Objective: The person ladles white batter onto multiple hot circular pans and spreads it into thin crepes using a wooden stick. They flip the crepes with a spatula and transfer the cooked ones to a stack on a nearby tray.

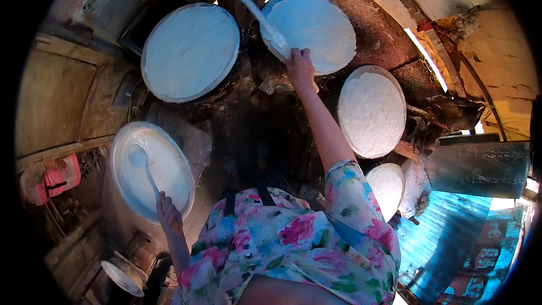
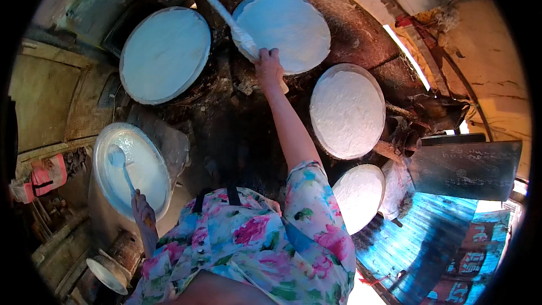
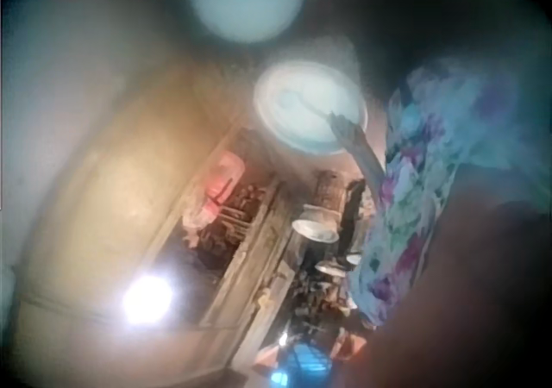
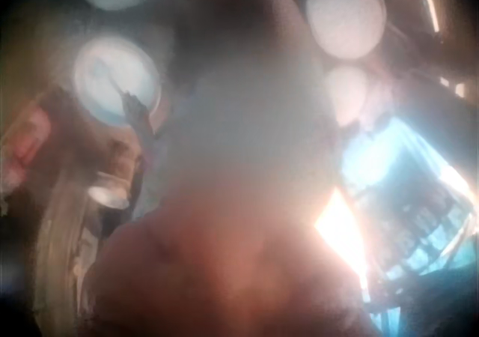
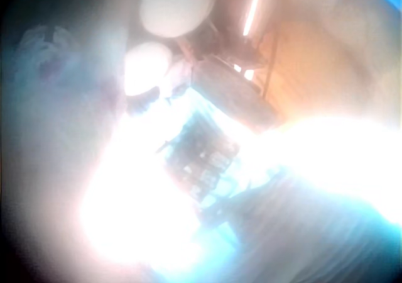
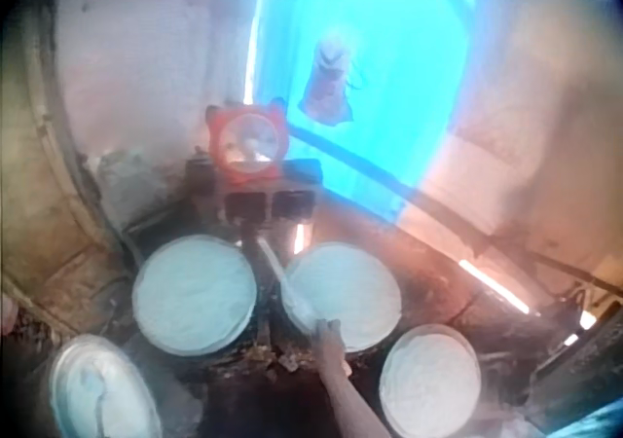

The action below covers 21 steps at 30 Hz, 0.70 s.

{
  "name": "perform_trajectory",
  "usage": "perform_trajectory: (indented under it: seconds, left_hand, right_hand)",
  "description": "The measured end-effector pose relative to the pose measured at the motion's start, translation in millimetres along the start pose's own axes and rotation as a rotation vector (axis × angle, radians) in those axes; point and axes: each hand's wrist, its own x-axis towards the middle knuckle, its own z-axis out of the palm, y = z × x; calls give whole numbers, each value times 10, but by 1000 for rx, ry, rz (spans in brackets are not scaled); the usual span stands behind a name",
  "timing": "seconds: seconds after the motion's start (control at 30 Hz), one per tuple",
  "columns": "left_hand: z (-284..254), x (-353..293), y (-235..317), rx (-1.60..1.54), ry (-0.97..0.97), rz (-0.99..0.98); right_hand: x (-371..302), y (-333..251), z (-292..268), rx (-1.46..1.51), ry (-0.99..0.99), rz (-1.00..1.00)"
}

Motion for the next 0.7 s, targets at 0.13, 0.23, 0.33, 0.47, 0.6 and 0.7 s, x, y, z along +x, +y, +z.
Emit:
perform_trajectory:
  seconds: [0.13, 0.23, 0.33, 0.47, 0.6, 0.7]
  left_hand:
    - [43, -31, -133, -74, 21, -2]
    - [66, -83, -217, -65, 53, 35]
    - [8, -112, -182, -42, 59, 49]
    - [35, -43, -169, -54, 23, -4]
    - [154, 45, -178, -78, 39, -19]
    - [126, 85, -157, -72, 15, -32]
  right_hand:
    - [143, 132, 31, -24, -103, -79]
    - [267, 329, -1, -77, -17, -258]
    - [429, 462, -223, -64, 41, -375]
    - [459, 531, -691, 156, 45, -262]
    - [18, 730, -702, 85, 84, -60]
    - [-260, 663, -507, 50, 93, -67]
